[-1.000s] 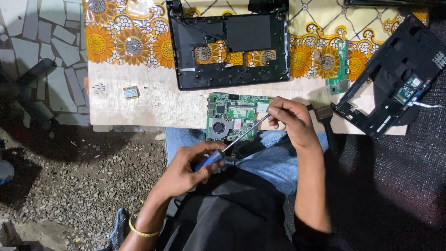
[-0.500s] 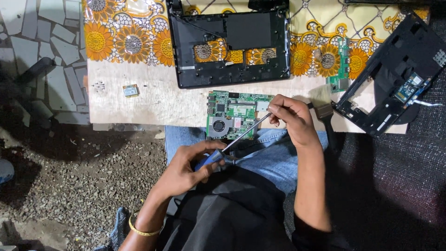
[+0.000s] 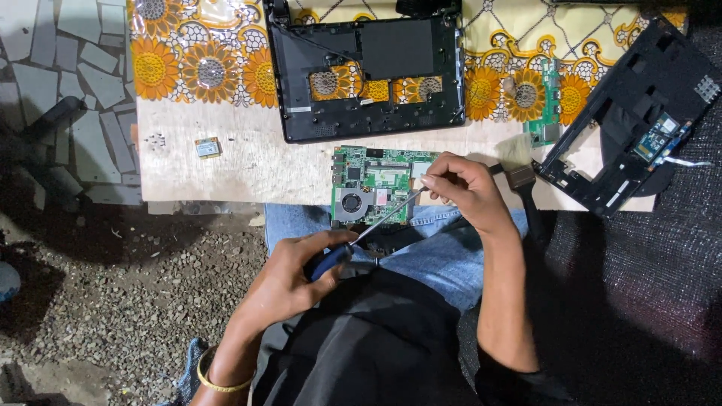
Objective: Reattaching a cooling fan to a laptop motherboard using a screwdriver
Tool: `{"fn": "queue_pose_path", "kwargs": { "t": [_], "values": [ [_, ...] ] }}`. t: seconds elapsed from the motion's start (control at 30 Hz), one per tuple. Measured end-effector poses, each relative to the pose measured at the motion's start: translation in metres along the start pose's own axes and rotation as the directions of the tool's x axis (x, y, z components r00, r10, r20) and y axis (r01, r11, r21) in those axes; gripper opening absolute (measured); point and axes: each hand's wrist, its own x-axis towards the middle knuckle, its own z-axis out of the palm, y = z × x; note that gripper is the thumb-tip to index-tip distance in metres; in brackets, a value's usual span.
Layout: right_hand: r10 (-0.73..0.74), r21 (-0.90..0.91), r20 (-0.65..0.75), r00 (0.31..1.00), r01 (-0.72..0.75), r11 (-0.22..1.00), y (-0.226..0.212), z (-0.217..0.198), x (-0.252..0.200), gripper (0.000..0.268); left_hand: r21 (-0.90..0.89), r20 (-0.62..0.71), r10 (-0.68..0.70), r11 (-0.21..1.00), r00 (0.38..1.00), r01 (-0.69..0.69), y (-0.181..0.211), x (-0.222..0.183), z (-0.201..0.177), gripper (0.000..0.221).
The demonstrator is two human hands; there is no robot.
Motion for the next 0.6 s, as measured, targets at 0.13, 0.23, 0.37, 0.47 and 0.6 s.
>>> {"fn": "queue_pose_path", "kwargs": {
  "t": [0.13, 0.23, 0.37, 0.47, 0.6],
  "values": [
    [0.016, -0.008, -0.112, 0.994, -0.017, 1.000, -0.003, 0.015, 0.000, 0.023, 0.106, -0.029, -0.029, 0.994, 0.999, 0.032, 0.014, -0.002, 0.003, 0.052],
    [0.005, -0.028, -0.178, 0.984, -0.011, 1.000, -0.008, 0.023, 0.002, 0.025, 0.135, -0.044, -0.034, 0.990, 0.998, 0.039, 0.012, -0.003, 0.008, 0.052],
    [-0.001, -0.036, -0.218, 0.976, -0.007, 0.999, 0.001, 0.027, 0.002, 0.025, 0.127, -0.051, -0.039, 0.991, 0.998, 0.045, 0.007, -0.005, 0.011, 0.052],
    [0.065, 0.095, -0.228, 0.972, -0.044, 0.994, -0.002, 0.033, 0.001, 0.024, 0.078, -0.065, -0.029, 0.996, 0.997, 0.034, 0.003, -0.006, 0.011, 0.054],
    [0.070, 0.204, -0.193, 0.979, -0.030, 0.979, 0.002, 0.034, -0.003, 0.027, 0.085, -0.090, -0.009, 0.996, 0.996, 0.017, -0.009, -0.009, 0.011, 0.052]
  ]
}}
